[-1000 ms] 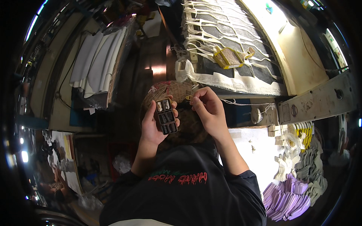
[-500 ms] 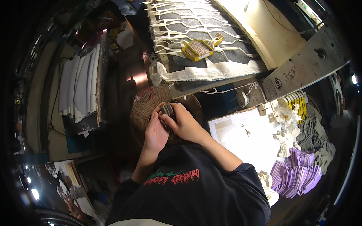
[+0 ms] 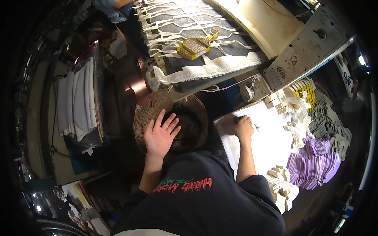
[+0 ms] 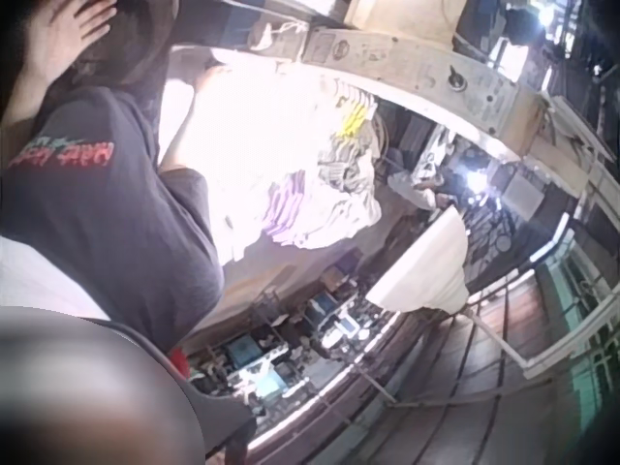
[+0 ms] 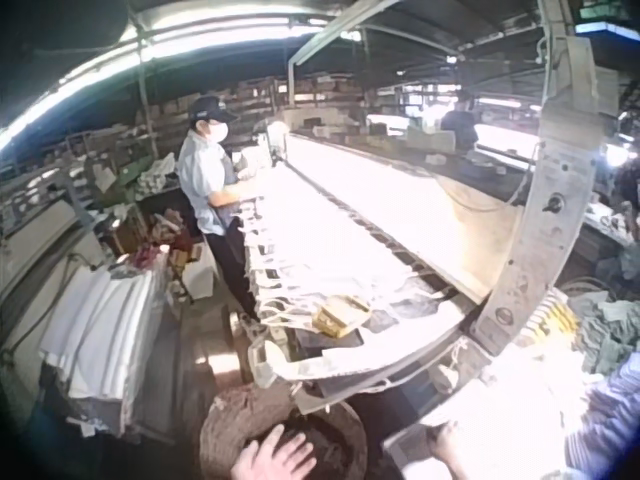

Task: The person picks up small rectangular components from a red basket and places them on a table. They then walk to a workstation, pick up a rubber band, and tie it around a stack of the components. The person places the tied stack on the table and walks away.

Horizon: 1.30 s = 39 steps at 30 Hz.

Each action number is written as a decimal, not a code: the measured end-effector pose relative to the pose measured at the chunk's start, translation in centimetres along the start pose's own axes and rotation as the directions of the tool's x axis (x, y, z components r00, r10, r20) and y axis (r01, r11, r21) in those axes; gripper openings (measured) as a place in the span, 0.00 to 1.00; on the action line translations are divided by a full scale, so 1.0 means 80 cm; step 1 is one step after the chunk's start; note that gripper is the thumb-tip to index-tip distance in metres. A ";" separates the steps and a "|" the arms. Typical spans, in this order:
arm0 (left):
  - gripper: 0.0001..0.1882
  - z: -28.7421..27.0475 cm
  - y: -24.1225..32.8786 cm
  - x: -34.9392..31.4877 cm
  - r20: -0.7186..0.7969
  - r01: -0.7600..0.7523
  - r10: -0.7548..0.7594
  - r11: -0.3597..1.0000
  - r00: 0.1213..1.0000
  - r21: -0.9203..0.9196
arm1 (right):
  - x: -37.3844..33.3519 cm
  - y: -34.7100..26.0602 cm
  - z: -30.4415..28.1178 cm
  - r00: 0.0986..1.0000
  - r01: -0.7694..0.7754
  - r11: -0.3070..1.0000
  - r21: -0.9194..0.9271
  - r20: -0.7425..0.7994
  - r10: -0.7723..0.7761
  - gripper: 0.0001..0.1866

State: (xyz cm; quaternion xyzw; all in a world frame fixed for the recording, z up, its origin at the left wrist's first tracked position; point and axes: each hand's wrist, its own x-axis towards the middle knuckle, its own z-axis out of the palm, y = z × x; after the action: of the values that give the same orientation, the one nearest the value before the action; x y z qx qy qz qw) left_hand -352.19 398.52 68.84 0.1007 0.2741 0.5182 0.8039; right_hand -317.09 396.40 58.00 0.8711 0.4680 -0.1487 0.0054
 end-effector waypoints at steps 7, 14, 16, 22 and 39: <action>0.37 0.027 0.021 -0.003 0.292 0.010 0.110 0.925 0.950 -0.380 | -0.004 0.038 0.066 0.994 -0.093 0.991 -0.100 0.044 0.097 0.35; 0.38 0.004 0.017 0.003 0.334 -0.020 0.154 0.928 0.930 -0.373 | -0.086 -0.114 -0.057 0.851 0.518 0.794 0.318 -0.277 -0.445 0.26; 0.38 0.003 0.011 0.010 0.232 -0.013 0.104 0.931 0.967 -0.364 | -0.141 -0.179 -0.077 0.568 0.802 0.385 0.458 -0.382 -0.729 0.23; 0.41 0.024 0.029 -0.043 0.200 0.003 0.045 0.973 0.979 -0.232 | -0.121 -0.257 -0.075 0.531 0.769 0.402 0.497 -0.146 -0.835 0.28; 0.42 -0.109 0.032 -0.057 -0.135 -0.084 0.135 0.940 0.982 0.332 | -0.147 -0.253 0.046 0.558 0.652 0.733 0.192 0.534 -0.636 0.39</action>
State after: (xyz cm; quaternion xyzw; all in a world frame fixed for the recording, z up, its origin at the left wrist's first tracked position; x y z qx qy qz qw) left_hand -360.34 394.57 64.30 0.2059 0.4116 0.5164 0.7222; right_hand -340.63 397.64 60.21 0.5537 0.7314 -0.3851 0.1013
